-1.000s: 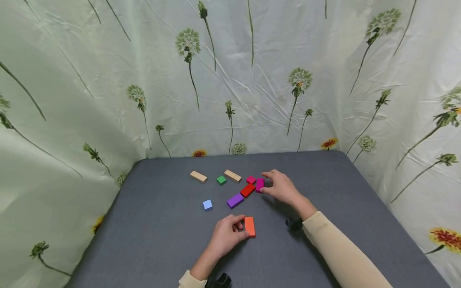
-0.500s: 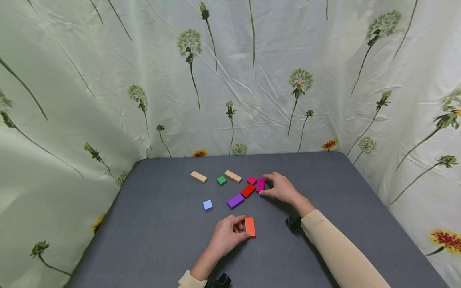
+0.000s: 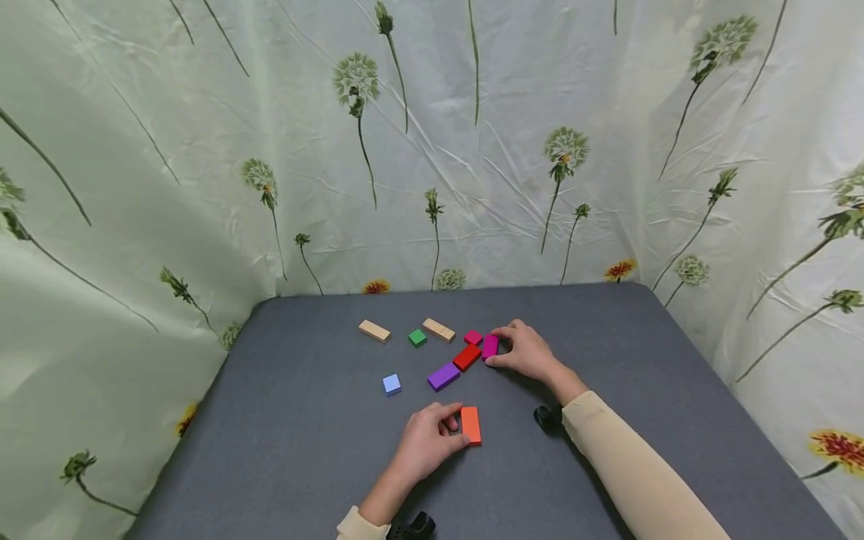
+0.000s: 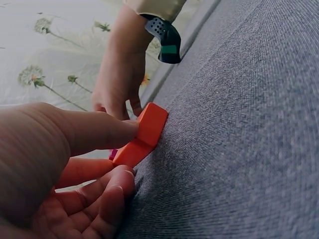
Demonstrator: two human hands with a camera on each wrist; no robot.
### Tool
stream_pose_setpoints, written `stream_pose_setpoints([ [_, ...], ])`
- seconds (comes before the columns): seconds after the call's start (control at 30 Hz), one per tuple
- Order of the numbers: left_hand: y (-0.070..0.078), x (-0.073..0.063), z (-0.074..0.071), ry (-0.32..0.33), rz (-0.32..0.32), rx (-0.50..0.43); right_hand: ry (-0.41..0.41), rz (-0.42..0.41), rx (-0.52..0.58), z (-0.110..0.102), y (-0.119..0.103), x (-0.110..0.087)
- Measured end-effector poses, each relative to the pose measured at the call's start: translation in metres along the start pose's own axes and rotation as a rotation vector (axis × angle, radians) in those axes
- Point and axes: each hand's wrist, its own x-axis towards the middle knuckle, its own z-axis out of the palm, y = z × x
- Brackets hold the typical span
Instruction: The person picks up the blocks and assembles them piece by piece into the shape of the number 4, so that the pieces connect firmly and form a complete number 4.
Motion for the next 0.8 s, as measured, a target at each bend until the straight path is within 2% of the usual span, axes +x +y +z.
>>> stream_pose_setpoints([
  [0.27,-0.0004,0.0,-0.0013,0.001,0.019,-0.007,-0.002,0.031,-0.002,0.0012,0.0009,0.0006],
  [0.8,-0.0002,-0.0015,-0.0019,-0.002,-0.005,-0.024,-0.019,0.035,0.017,-0.0056,-0.0015,-0.0028],
])
